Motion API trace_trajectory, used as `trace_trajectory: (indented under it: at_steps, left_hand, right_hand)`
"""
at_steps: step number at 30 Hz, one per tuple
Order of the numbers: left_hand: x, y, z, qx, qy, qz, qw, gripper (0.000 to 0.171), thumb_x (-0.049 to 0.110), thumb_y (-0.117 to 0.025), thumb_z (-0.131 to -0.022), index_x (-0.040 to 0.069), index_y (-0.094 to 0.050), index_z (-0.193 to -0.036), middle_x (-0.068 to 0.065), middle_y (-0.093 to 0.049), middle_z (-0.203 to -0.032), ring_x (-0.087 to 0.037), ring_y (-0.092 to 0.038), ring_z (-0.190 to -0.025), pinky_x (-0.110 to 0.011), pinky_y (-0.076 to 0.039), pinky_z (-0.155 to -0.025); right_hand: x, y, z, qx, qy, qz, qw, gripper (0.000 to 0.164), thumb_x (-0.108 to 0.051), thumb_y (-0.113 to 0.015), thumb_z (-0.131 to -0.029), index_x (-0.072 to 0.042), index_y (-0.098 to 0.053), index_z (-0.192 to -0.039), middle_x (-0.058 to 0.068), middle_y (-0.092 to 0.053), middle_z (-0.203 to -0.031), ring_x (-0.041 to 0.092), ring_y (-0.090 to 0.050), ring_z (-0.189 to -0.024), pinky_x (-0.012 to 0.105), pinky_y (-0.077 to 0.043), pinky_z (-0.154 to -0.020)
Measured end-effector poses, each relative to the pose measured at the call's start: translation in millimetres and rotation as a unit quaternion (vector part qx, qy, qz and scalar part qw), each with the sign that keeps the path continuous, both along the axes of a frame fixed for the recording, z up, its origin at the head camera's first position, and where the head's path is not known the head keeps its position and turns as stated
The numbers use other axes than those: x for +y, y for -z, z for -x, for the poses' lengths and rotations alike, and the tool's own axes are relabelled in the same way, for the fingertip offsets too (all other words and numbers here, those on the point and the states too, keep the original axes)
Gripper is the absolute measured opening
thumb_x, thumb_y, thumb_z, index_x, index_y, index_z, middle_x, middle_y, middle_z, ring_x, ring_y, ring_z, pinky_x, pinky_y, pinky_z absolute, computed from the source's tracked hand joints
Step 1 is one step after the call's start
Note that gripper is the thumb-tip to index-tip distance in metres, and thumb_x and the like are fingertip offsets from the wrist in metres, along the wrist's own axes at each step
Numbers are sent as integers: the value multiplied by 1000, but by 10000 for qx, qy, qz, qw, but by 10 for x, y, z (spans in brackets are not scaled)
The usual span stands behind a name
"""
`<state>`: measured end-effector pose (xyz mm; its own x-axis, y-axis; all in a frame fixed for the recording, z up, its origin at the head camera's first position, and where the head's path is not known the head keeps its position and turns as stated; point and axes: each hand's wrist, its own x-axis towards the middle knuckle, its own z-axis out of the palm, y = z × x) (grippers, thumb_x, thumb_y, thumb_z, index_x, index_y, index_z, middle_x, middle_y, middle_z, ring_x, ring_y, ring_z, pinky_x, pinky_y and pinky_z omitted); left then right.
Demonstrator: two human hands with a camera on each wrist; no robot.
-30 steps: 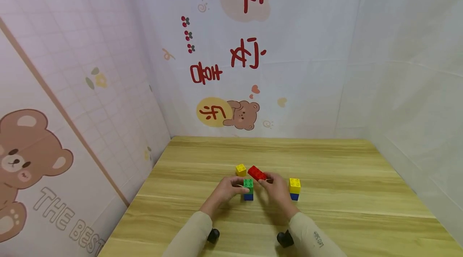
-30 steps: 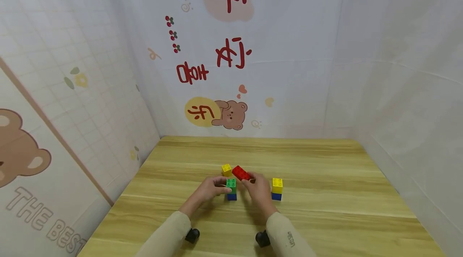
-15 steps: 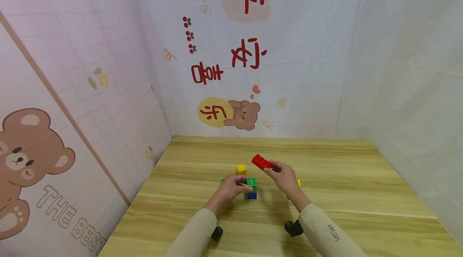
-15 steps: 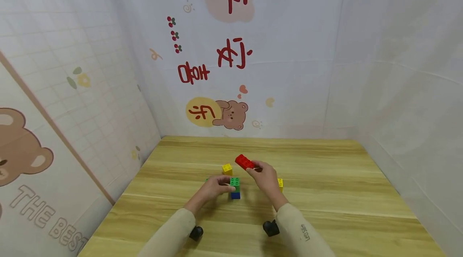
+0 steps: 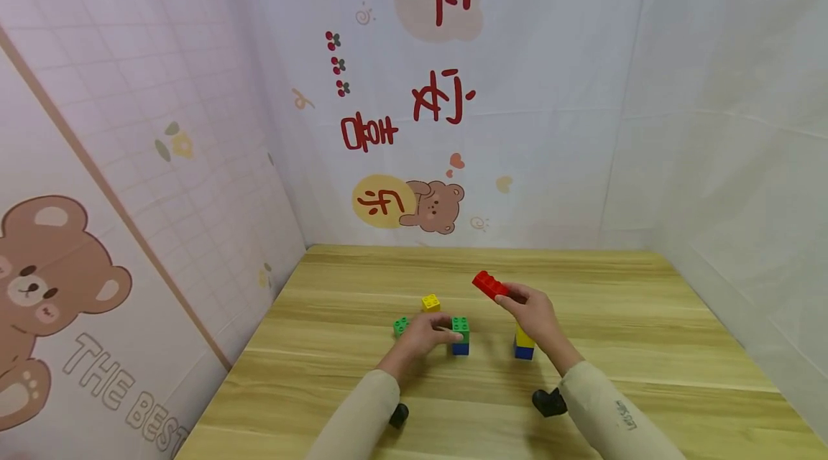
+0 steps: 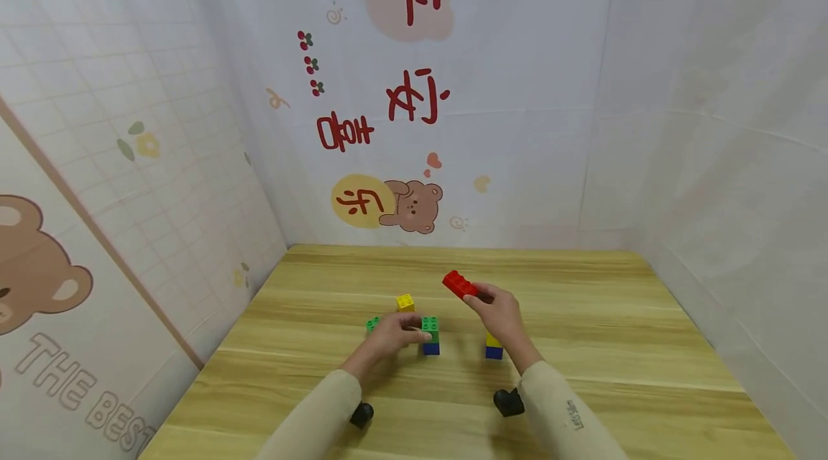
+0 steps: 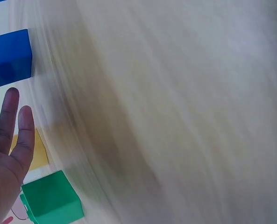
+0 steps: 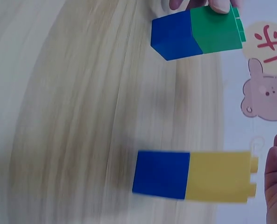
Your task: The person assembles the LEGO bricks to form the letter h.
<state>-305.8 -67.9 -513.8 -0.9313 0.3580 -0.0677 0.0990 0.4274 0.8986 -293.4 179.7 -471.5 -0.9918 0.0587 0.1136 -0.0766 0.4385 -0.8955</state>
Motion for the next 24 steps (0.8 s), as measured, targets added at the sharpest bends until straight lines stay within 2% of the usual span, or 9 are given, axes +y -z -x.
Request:
trace_trajectory:
  at_steps: [6, 15, 24]
  left_hand:
    - [111, -24, -5, 96, 40, 67, 9999, 38, 30, -79, -87, 13, -71, -120, 1, -68, -113, -22, -63, -106, -45, -50, -93]
    - [246, -41, 25, 80, 69, 143, 9998, 41, 35, -78, -87, 15, -70, -122, 4, -68, -114, -20, -63, -107, -45, -50, -93]
    - [391, -56, 36, -30, 90, -23, 10000, 36, 31, -78, -87, 17, -71, -119, 5, -68, -111, -16, -61, -105, -43, -50, -92]
  right_hand:
    - [165, -14, 2, -92, 2, -211, 9997, 52, -31, -68, -96, 1, -58, -135, 21, -64, -123, 29, -59, -98, 29, -51, -77]
    - [384, -41, -2, -3, -114, -323, 9994, 52, -29, -67, -97, 4, -56, -136, 23, -63, -124, 31, -62, -103, 37, -53, -84]
    - [566, -51, 8, 12, -301, -415, 9987, 53, -29, -67, -96, 6, -56, -135, 23, -64, -122, 32, -62, -105, 29, -51, -79]
